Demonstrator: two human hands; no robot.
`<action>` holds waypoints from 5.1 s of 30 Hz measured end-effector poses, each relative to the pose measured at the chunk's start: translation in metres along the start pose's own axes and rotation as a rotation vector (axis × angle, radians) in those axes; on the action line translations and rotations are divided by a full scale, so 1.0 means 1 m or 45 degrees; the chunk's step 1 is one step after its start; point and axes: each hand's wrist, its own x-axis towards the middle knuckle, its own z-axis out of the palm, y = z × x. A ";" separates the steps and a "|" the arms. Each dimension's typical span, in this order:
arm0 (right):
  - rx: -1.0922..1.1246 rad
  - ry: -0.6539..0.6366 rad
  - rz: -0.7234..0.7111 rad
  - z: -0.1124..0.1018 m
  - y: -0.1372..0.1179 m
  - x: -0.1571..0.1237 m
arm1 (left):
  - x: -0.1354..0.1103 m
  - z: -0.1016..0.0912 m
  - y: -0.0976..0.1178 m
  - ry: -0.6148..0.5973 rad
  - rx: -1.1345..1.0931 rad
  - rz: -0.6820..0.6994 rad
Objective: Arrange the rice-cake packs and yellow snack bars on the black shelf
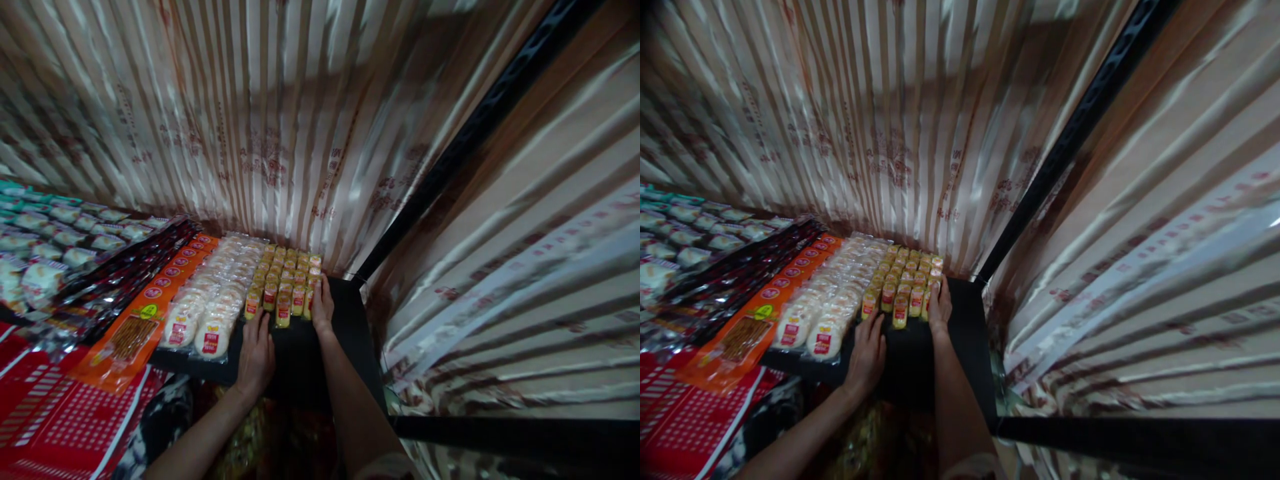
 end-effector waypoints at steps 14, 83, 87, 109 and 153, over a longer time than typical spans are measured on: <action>0.003 -0.002 0.004 -0.001 -0.002 0.000 | 0.000 0.014 -0.011 0.005 -0.161 -0.161; 0.023 0.039 -0.081 0.003 0.001 0.001 | 0.026 0.029 0.018 -0.184 -0.054 0.171; 0.052 0.049 -0.080 0.004 0.001 0.001 | 0.024 0.030 0.022 -0.276 -0.076 0.237; 0.015 0.039 -0.097 0.003 0.003 0.001 | 0.022 0.056 0.032 -0.401 -0.299 0.255; 0.245 0.053 -0.034 0.002 0.013 0.005 | 0.014 0.044 0.059 -0.399 -0.357 0.221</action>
